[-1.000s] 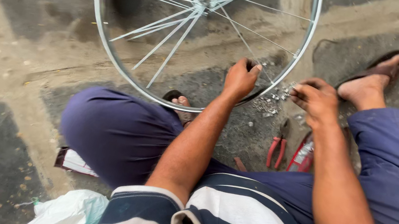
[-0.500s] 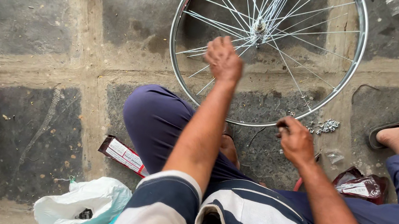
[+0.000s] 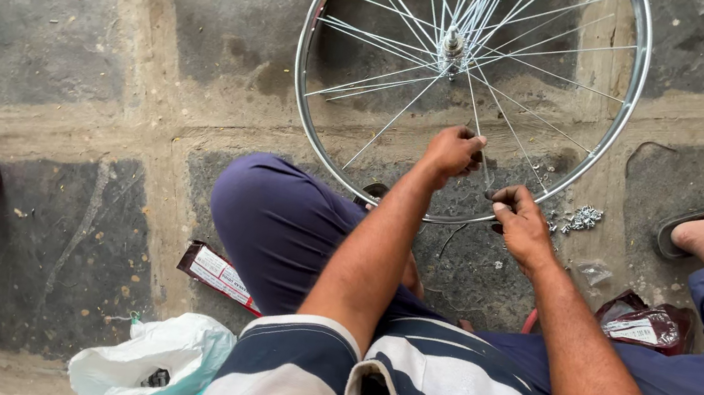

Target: The person sits on the ground and installs spokes into a bicycle wheel rim, securing them with nipples. The person uses pliers to tighten the nipples and occasionally rotates the wheel to access different sections.

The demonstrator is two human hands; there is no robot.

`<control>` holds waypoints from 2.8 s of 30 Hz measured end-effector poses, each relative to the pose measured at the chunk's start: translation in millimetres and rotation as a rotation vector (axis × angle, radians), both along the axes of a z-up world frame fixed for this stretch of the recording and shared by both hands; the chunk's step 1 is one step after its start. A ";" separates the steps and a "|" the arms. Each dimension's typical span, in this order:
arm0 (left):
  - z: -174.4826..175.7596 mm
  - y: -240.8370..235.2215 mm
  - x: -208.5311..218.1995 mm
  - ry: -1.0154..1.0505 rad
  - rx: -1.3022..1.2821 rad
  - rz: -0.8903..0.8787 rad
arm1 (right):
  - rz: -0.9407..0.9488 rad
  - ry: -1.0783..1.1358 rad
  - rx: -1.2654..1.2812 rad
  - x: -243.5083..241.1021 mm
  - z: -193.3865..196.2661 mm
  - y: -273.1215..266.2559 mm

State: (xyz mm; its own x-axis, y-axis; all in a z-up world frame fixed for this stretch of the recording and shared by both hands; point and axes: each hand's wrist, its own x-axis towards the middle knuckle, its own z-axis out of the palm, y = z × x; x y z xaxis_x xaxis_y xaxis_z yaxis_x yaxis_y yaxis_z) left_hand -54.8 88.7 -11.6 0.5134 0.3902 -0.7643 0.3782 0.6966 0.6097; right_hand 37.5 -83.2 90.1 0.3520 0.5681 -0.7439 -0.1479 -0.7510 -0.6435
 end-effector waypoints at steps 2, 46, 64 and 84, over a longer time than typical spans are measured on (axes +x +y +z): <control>-15.8 -6.6 4.0 -0.076 -0.065 0.063 | -0.016 0.021 0.034 1.8 -7.4 -3.6; -4.3 82.3 4.6 0.106 -0.036 1.365 | 0.102 -0.338 0.084 46.8 -9.3 -7.7; -4.5 -83.2 49.7 -0.090 0.258 0.223 | 0.340 -0.477 0.314 42.6 1.6 -13.6; 10.8 -80.7 40.8 -0.148 0.027 -0.191 | -0.210 -0.301 0.440 47.0 -16.6 -60.2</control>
